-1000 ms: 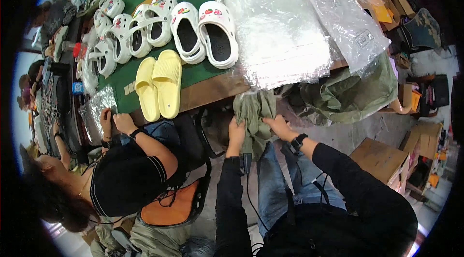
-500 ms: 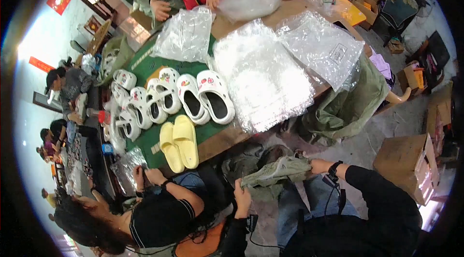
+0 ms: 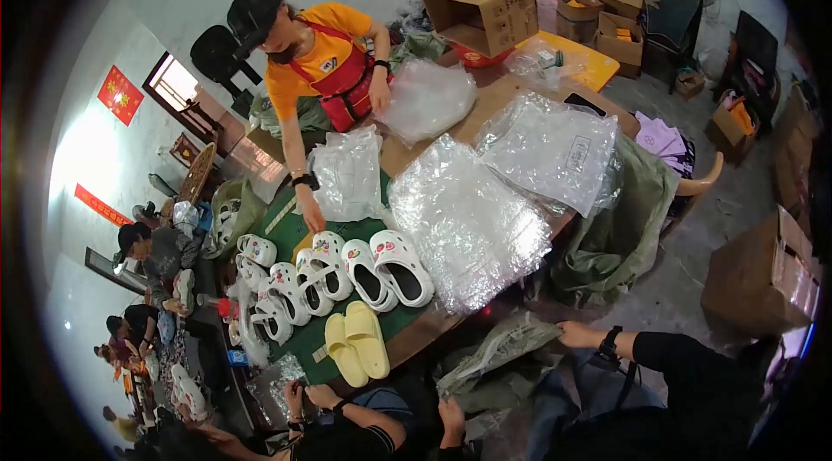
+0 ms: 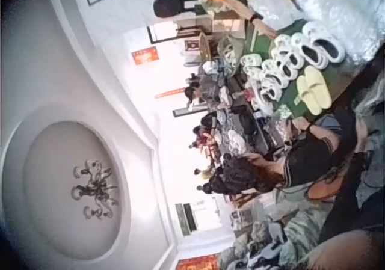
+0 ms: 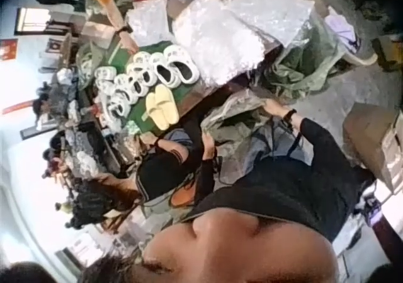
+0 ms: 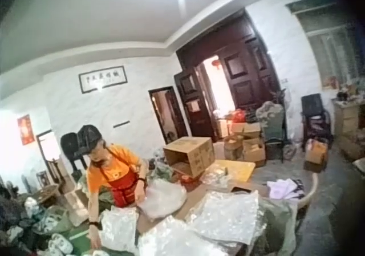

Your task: Packing finished shoes and sandals into plastic bags and placing them into a larger transport sack.

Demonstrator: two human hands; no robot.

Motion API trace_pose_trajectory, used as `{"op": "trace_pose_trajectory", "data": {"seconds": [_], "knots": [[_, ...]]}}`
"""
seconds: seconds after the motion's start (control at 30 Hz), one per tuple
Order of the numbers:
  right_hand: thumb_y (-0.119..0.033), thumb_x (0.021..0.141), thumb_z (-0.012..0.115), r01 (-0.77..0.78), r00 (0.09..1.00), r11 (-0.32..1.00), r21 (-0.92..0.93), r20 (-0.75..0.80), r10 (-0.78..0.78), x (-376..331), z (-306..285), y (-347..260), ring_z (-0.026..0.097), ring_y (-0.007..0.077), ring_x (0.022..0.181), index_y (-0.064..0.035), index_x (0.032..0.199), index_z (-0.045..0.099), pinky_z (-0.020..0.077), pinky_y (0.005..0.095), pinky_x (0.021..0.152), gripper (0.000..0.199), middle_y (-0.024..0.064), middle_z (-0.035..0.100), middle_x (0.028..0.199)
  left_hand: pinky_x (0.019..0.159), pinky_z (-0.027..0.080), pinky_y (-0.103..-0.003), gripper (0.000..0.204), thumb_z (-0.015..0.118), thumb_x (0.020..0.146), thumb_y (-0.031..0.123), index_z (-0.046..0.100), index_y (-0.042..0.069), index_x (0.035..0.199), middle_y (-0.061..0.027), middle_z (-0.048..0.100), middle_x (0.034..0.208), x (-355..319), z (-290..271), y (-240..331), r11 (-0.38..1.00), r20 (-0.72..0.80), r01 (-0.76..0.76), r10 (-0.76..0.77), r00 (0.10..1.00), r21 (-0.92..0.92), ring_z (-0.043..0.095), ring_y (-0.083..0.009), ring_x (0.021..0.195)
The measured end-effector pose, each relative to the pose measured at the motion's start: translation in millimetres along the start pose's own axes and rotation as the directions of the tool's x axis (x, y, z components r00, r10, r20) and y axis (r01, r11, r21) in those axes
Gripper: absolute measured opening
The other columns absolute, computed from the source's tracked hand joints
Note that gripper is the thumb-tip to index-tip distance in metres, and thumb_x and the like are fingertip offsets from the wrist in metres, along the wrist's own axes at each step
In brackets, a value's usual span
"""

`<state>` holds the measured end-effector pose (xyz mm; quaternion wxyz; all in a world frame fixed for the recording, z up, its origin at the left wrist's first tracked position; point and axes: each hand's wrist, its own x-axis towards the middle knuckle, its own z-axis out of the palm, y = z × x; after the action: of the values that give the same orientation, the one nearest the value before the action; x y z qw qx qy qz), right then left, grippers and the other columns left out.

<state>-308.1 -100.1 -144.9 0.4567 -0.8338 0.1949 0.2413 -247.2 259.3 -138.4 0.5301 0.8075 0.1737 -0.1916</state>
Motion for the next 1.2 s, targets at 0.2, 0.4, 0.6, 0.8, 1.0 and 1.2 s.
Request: {"op": "trace_pose_trajectory", "data": {"seconds": [0.2,0.4,0.6,0.8,1.0,1.2], "knots": [[-0.044,0.077,0.061,0.021,0.974,0.829,0.559,0.175,-0.143,-28.8,-11.7,-36.8,0.051,0.0263,0.107,0.0003,0.128,0.037,0.0377,0.0372,0.092,0.072,0.0191,0.054,0.113,0.07,0.046,-0.033,0.035,0.061,0.084,0.026,0.054,0.0,0.107,-0.0094,0.059,0.1,-23.0,39.0,47.8,0.825,0.411,0.491,-0.359,0.838,-0.28,0.058,-0.0197,0.084],[-0.051,0.071,0.068,0.604,0.712,0.792,0.085,0.39,-0.585,-39.4,31.4,-65.2,0.037,0.0342,0.122,0.0033,0.133,0.025,0.0325,0.0383,0.099,0.092,0.0225,0.037,0.133,0.07,0.046,-0.03,0.037,0.067,0.08,0.023,0.054,0.001,0.106,-0.0052,0.06,0.096,-63.4,97.1,91.3,0.911,0.573,0.246,-0.014,0.819,-0.329,0.057,-0.0152,0.082],[-0.011,0.075,0.059,0.514,0.852,0.857,0.02,0.1,-0.513,-9.0,74.9,-25.9,0.056,0.0298,0.097,0.0023,0.105,0.057,0.0432,0.0395,0.083,0.033,0.0186,0.06,0.106,0.082,0.044,-0.029,0.05,0.071,0.076,0.028,0.052,-0.005,0.109,-0.0099,0.06,0.102,-64.1,86.8,94.4,0.978,0.551,-0.063,0.165,0.818,-0.2,0.056,-0.0167,0.094],[-0.009,0.077,0.058,0.099,0.988,0.965,0.243,0.088,-0.123,-13.1,32.3,-35.1,0.06,0.0276,0.084,0.0035,0.106,0.054,0.0459,0.0368,0.076,0.032,0.0189,0.062,0.093,0.092,0.038,-0.033,0.057,0.064,0.081,0.038,0.044,0.004,0.123,-0.0102,0.05,0.12,-58.4,63.3,52.7,0.981,0.459,0.009,0.082,0.885,-0.193,0.047,-0.0207,0.111],[-0.01,0.082,0.059,0.375,0.904,0.842,0.388,0.051,-0.426,-5.3,44.6,-31.7,0.057,0.018,0.082,0.0012,0.112,0.052,0.0444,0.0316,0.072,0.033,0.0112,0.062,0.094,0.099,0.026,-0.054,0.096,0.049,0.073,0.069,0.01,0.015,0.142,-0.0176,0.012,0.144,-65.9,51.5,42.0,0.691,0.563,0.702,-0.517,0.645,-0.17,0.027,-0.0388,0.126],[-0.01,0.086,0.052,-0.009,0.83,0.908,0.419,0.509,-0.227,-50.2,31.9,-111.4,0.052,0.0126,0.088,-0.0015,0.116,0.052,0.0433,0.0275,0.077,0.031,0.0048,0.06,0.102,0.1,0.017,-0.065,0.102,0.043,0.068,0.078,0.012,0.016,0.142,-0.019,0.01,0.145,-61.9,47.3,37.6,0.297,0.935,0.914,-0.137,0.326,-0.275,0.014,-0.0478,0.129]]}}
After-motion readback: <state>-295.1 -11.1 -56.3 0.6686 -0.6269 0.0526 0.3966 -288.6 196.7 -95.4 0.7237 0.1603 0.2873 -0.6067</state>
